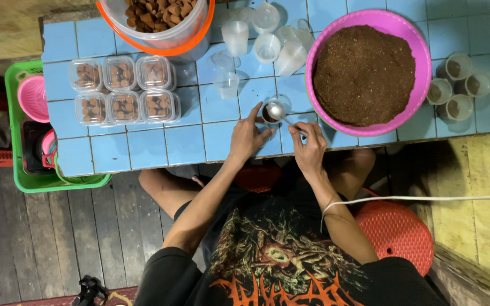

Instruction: The person fills several small plastic cups with soil using a spoon, scooping the soil from a larger pink bowl.

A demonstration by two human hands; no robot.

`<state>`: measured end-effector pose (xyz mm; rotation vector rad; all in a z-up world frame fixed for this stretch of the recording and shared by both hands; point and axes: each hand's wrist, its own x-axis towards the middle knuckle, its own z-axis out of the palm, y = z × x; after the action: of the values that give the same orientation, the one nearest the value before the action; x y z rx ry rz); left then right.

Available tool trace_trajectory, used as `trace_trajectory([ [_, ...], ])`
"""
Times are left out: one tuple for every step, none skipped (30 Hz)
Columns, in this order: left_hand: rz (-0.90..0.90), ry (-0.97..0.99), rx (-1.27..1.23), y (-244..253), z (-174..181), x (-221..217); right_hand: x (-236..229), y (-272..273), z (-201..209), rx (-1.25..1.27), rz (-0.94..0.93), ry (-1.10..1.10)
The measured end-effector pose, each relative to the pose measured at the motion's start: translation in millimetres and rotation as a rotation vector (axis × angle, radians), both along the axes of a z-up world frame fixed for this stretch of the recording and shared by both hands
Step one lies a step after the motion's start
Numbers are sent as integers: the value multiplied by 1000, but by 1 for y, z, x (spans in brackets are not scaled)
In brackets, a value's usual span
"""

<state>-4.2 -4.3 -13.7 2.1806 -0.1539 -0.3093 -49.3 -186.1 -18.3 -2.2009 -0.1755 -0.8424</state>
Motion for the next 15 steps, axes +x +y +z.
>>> trace_trajectory([
  [4, -1, 1, 0, 1, 0, 0, 1, 2, 1, 4, -1],
  [15, 4, -21, -1, 1, 0, 0, 1, 5, -3, 4, 3],
  [22, 12, -44, -2, 2, -2, -1, 0, 7, -8, 0, 9],
  [23, 13, -45, -2, -2, -4, -3, 1, 8, -9, 1, 10],
  [43, -5, -65, -2, -4, -4, -2, 1, 10, 20, 10, 8],
  [62, -22, -85, -3, -7, -5, -1, 1, 12, 50, 18, 6],
  [61, -20, -85, -3, -6, -5, 0, 1, 11, 49, 17, 9],
  [71, -20, -99, -4, -5, -6, 1, 0, 10, 61, 36, 26],
  [83, -22, -111, -4, -4, -5, 3, 0, 8, 74, 56, 42],
  [84, -20, -110, -4, -4, -6, 1, 1, 13, 75, 58, 44],
  [90, -13, -121, -4, -3, -6, -1, 1, 18, 83, 46, 41],
  [96, -6, -132, -4, -2, -7, -2, 1, 23, 91, 34, 37],
  [98, -4, -133, -4, -4, -8, -1, 0, 20, 91, 36, 40],
  [100, -7, -140, -4, -5, -8, 0, -2, 17, 82, 56, 51],
  [97, -12, -147, -4, -6, -7, 2, -3, 14, 74, 71, 60],
])
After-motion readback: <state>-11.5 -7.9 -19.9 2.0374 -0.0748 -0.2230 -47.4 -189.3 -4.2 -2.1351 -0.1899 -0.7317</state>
